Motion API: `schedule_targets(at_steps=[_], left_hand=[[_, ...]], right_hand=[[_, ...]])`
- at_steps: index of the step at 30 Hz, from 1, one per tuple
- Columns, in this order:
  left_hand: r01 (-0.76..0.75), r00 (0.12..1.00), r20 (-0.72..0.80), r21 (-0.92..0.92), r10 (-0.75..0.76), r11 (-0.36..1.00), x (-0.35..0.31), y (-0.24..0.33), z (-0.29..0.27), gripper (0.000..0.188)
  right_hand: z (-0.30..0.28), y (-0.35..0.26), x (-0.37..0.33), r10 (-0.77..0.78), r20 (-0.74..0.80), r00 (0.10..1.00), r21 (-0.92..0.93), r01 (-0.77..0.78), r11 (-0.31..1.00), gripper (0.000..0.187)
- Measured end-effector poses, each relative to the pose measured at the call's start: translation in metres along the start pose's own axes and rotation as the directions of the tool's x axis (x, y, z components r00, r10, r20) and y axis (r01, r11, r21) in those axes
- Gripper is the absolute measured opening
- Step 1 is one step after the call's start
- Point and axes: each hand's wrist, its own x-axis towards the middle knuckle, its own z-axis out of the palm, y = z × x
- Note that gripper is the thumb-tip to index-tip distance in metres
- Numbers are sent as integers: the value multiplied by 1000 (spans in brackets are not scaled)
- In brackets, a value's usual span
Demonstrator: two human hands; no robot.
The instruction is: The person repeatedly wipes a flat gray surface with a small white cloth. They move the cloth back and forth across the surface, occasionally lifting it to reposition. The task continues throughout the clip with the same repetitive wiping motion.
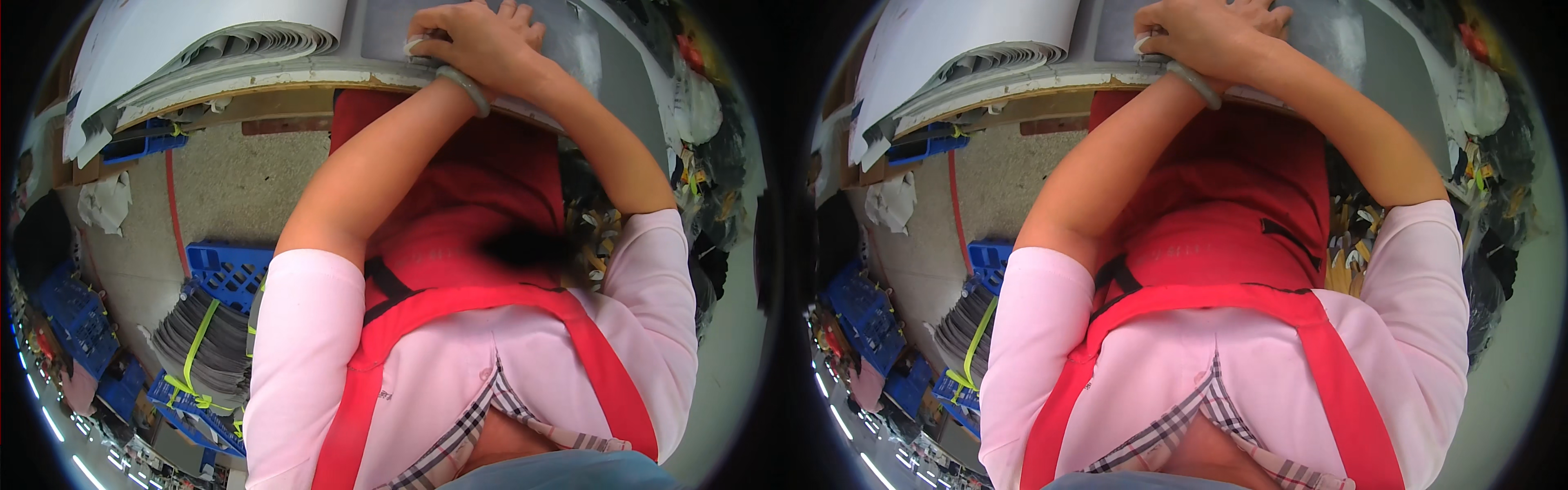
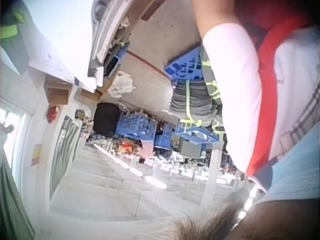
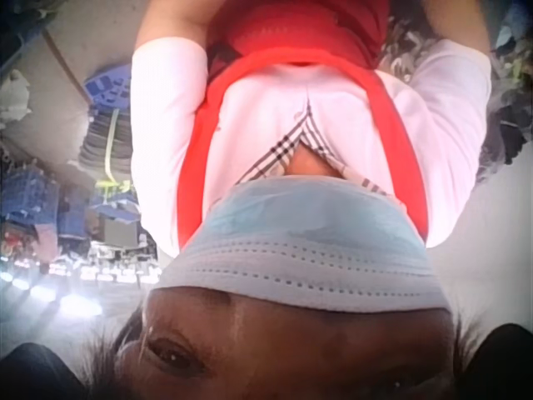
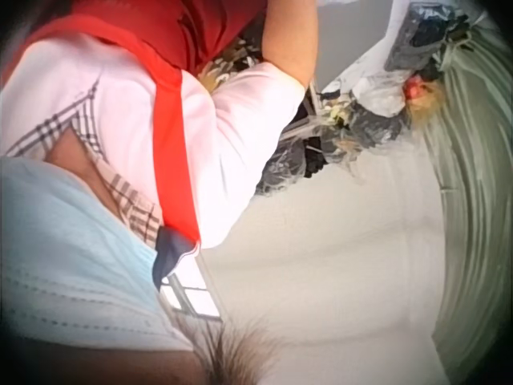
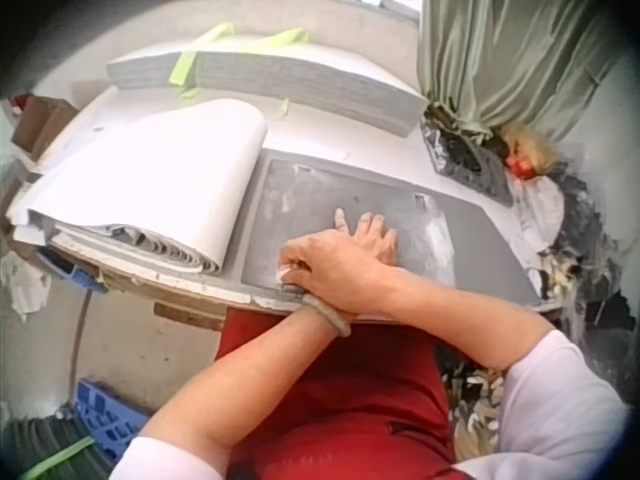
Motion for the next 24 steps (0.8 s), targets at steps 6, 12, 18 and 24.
schedule_targets(at_steps=[6,12,18,24], left_hand=[[5,1000,20,21,-6,1000,2,-3,0,40],[-14,998,54,111,8,994,7,7,15,42],[8,996,87,167,-23,986,11,12,-8,29],[-11,995,101,153,-5,988,13,12,-15,27]], right_hand=[[-15,-5,4,-58,15,998,-140,60,988,41],[-54,109,45,-177,264,948,828,-129,546,10],[62,297,19,264,281,923,620,-384,684,29],[51,308,26,338,549,764,809,-588,15,8]])
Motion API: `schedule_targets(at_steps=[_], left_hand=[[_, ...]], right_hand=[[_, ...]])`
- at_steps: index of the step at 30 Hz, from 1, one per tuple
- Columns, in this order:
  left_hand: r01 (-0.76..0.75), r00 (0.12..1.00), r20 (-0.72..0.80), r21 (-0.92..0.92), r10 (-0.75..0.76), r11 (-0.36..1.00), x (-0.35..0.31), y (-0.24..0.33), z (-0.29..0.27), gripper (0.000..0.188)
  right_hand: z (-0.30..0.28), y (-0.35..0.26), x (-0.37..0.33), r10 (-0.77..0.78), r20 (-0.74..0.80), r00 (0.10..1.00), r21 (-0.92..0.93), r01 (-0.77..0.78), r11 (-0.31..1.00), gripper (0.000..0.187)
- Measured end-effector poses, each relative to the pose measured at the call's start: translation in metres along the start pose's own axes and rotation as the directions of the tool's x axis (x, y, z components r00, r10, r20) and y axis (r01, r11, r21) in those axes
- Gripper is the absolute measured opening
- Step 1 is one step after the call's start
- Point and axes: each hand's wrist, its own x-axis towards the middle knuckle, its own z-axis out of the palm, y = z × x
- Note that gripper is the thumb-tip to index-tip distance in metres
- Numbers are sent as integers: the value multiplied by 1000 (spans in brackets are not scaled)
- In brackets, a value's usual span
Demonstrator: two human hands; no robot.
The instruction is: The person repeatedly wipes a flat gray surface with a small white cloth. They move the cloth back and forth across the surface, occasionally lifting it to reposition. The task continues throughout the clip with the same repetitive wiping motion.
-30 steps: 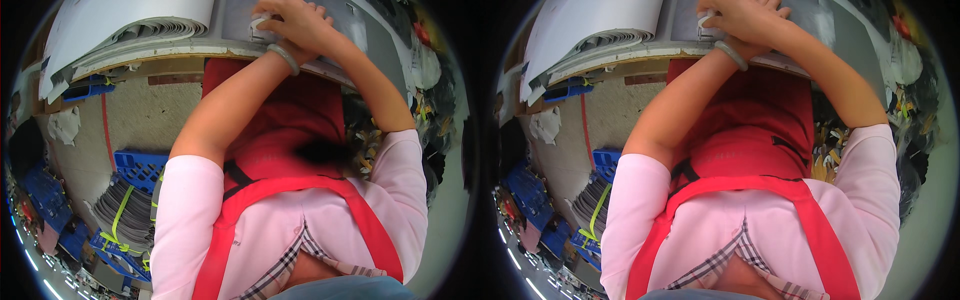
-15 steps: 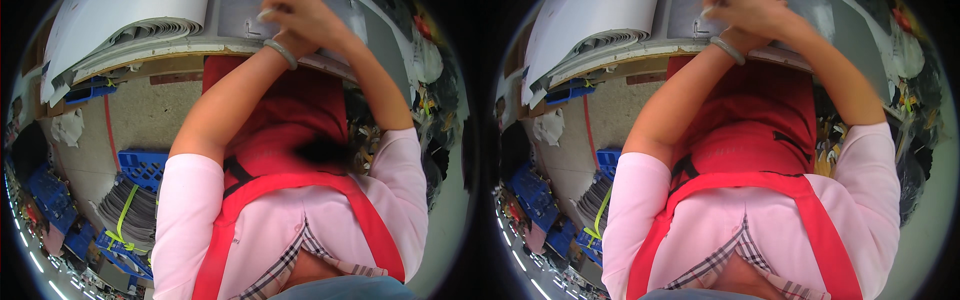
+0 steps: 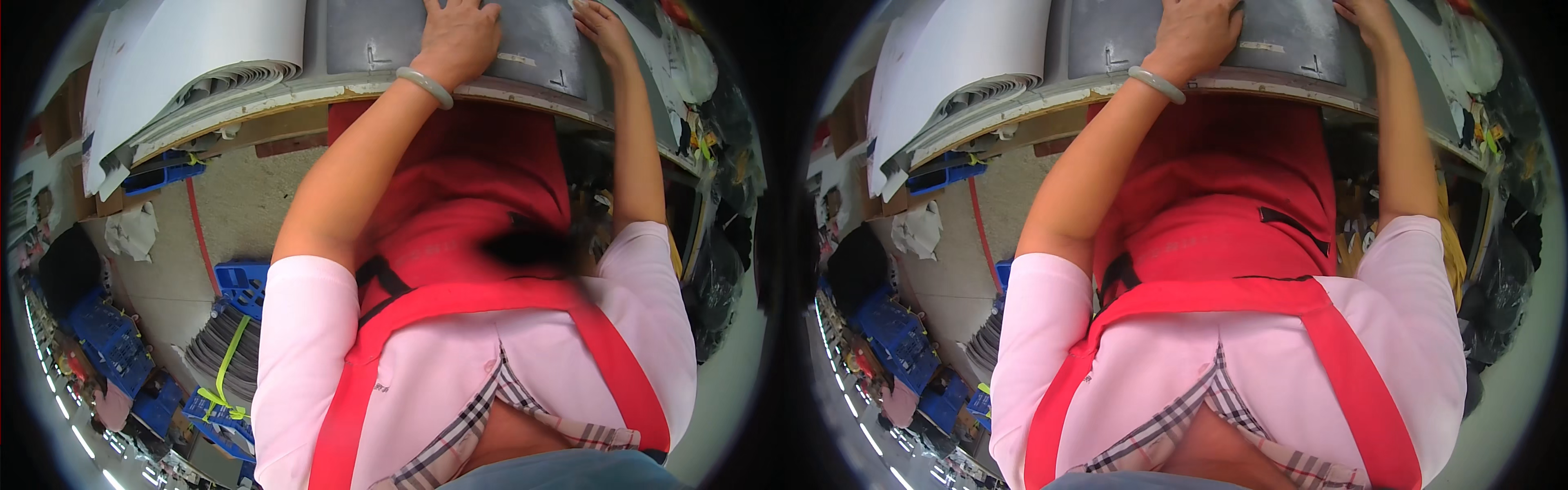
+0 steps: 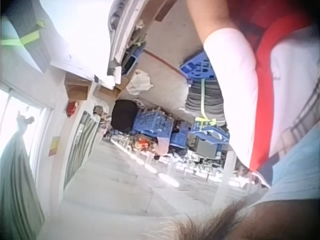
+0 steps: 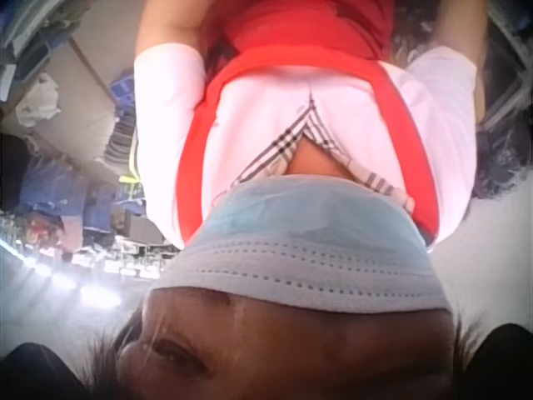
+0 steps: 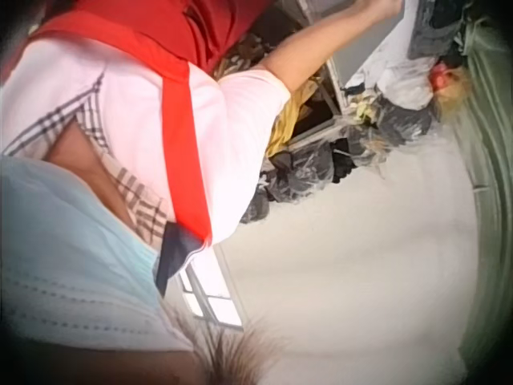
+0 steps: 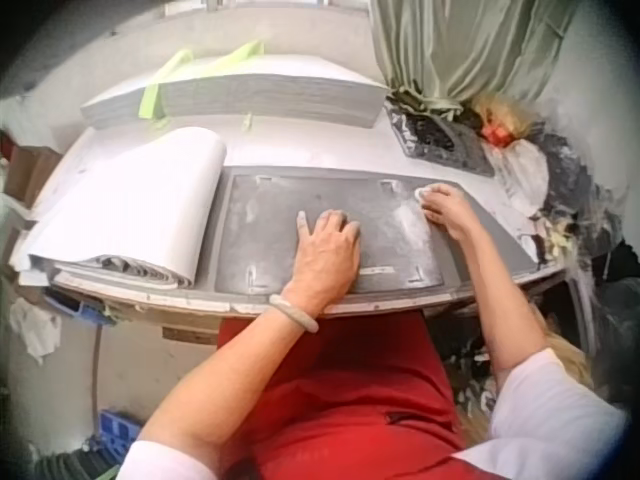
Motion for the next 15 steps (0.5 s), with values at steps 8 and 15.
schedule_targets(at_steps=[8,15], left_hand=[[-183,983,-108,-438,150,880,-24,52,-37,24],[-118,946,289,-105,144,987,-45,10,-82,28]], right_hand=[[18,7,-22,-156,234,960,89,139,986,28],[18,23,-8,-117,181,976,514,7,857,28]])
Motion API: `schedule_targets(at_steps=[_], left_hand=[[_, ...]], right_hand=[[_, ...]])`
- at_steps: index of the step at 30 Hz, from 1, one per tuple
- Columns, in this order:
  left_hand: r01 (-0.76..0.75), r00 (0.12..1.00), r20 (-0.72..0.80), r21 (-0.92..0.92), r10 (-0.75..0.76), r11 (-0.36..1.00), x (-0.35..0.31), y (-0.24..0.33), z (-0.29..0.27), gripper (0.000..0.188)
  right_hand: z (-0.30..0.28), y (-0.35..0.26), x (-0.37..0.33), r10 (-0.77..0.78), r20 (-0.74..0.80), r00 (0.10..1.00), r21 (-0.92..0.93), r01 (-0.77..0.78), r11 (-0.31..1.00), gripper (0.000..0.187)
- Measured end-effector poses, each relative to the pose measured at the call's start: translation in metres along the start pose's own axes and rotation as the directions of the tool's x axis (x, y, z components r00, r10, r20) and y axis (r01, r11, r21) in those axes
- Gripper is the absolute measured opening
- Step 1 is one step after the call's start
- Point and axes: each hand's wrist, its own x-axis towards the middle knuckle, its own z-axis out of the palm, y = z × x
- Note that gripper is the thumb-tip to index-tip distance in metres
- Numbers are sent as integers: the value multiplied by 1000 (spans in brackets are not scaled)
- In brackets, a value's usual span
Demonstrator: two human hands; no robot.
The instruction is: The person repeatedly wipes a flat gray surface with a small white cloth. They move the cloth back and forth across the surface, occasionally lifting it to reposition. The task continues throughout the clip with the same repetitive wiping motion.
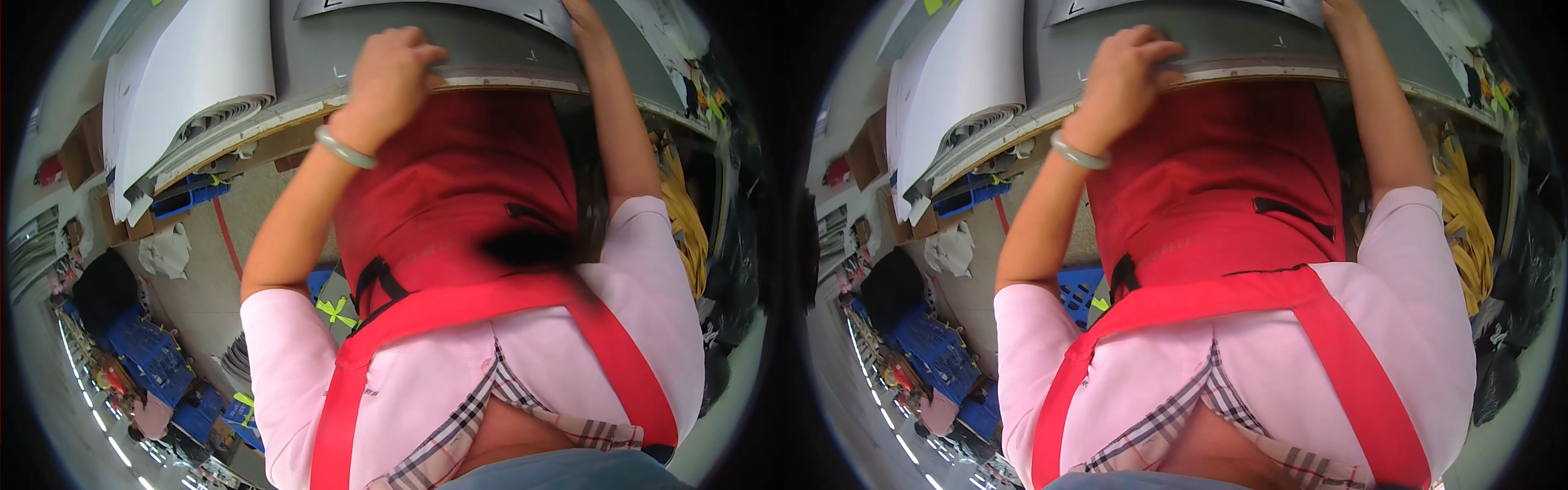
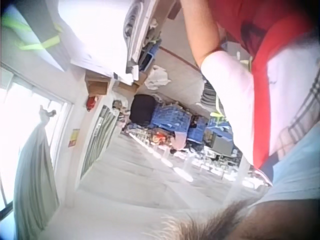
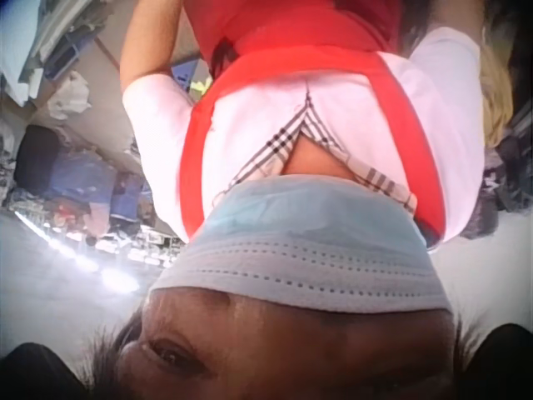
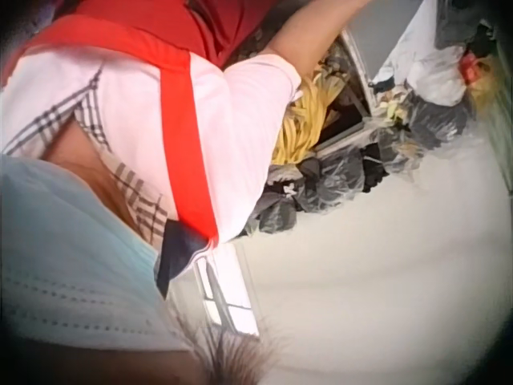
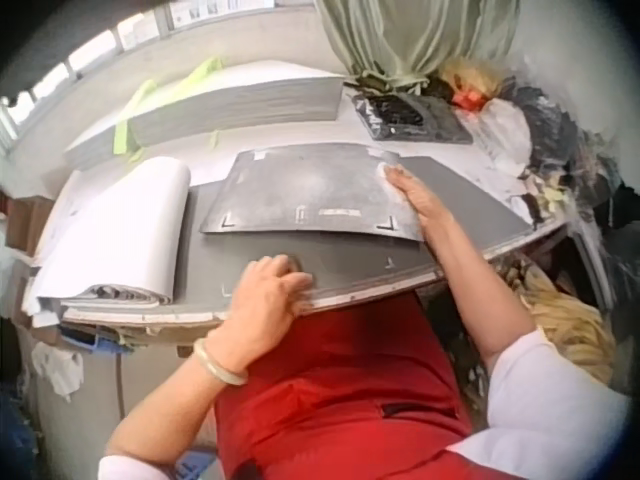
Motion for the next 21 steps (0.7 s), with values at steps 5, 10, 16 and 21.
schedule_targets(at_steps=[5,10,16,21], left_hand=[[116,987,137,-249,-84,962,9,-35,-14,24],[56,986,165,-280,-9,958,10,-42,-21,21],[11,987,158,-167,16,986,6,-37,-21,21],[-218,975,41,16,217,976,32,-12,14,28]], right_hand=[[7,1,-7,-9,-17,1000,89,10,996,25],[1,3,-9,-26,21,999,63,25,998,27],[1,2,-11,-26,36,999,59,24,998,27],[11,-3,-12,-49,32,998,126,45,991,27]])
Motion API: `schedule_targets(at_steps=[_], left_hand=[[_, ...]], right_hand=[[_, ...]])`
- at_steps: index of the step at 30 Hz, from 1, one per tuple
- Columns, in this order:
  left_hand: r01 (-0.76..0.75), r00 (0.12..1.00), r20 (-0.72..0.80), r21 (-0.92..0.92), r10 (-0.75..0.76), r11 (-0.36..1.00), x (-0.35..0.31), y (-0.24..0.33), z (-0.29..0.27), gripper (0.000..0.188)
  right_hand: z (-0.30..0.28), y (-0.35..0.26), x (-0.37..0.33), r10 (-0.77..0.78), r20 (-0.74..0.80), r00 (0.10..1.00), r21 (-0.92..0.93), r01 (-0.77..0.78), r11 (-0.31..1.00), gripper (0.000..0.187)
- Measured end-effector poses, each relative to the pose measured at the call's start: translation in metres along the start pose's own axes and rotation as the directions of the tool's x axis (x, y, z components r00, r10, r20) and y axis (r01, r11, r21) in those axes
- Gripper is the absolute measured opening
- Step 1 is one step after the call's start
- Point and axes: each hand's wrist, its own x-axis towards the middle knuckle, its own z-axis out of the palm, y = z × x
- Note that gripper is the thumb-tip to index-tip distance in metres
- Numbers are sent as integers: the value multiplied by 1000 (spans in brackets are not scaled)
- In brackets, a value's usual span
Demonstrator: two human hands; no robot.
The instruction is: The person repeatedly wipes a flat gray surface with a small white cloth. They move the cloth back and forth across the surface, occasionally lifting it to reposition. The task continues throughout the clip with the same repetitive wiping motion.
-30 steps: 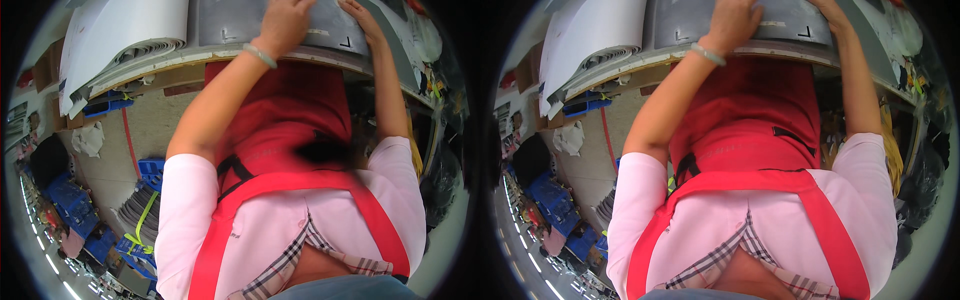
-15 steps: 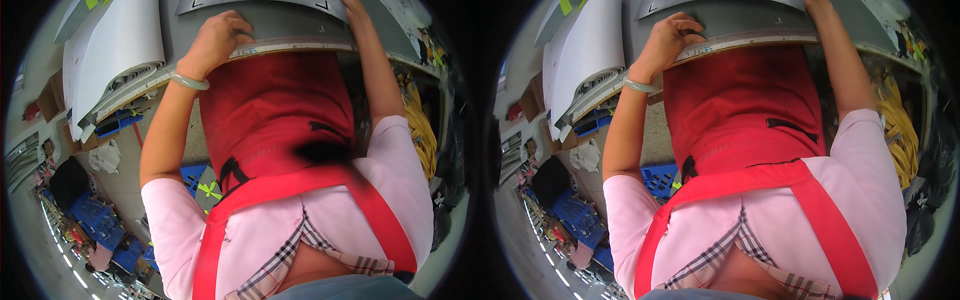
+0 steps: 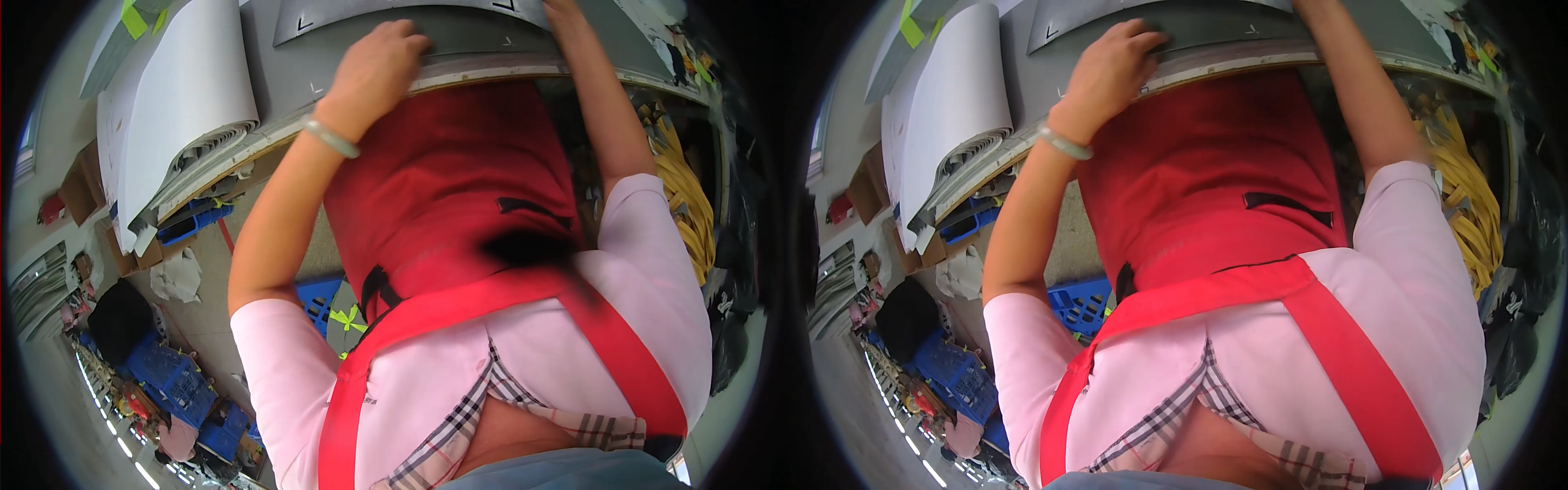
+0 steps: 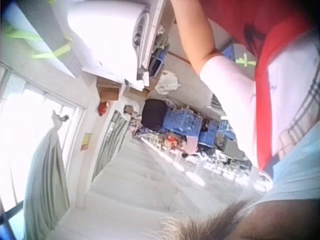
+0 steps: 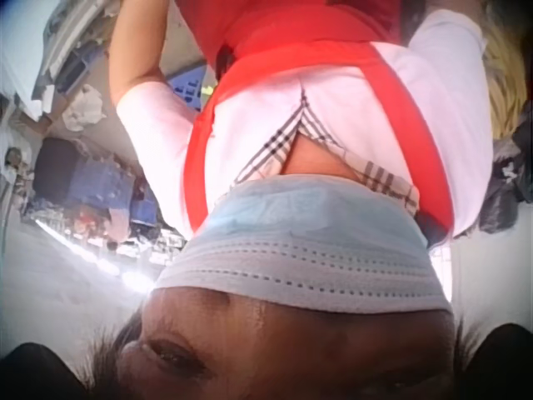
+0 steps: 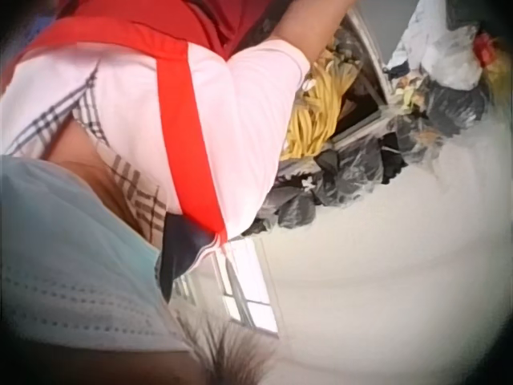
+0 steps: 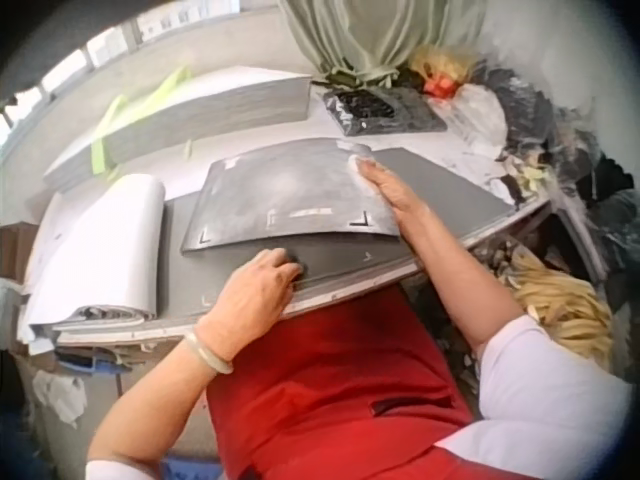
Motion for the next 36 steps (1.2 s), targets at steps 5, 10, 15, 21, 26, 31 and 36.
schedule_targets(at_steps=[5,10,15,21,26,31,36], left_hand=[[-87,996,-28,-44,86,995,85,47,67,15],[-47,934,-347,119,85,992,132,38,116,13],[130,963,-240,13,-124,991,117,-3,77,17],[349,800,-455,-177,-391,920,88,-84,-44,23],[631,316,-623,-425,-715,649,-32,-218,-199,28],[571,33,-661,-604,-750,557,-278,-302,-303,22],[811,-154,-638,-518,-754,273,-381,-285,-244,27]], right_hand=[[36,-29,-24,-69,-8,998,45,69,997,30],[78,-48,-60,-128,21,992,128,124,984,20],[32,-9,-68,-198,-137,971,-168,174,970,13],[-23,-1,-80,-21,-195,981,-32,15,999,45],[-3,-17,-94,127,-253,959,172,-85,981,57],[-8,-7,-86,181,-191,965,174,-148,974,59],[-23,-12,-82,145,-153,978,38,-140,989,59]])
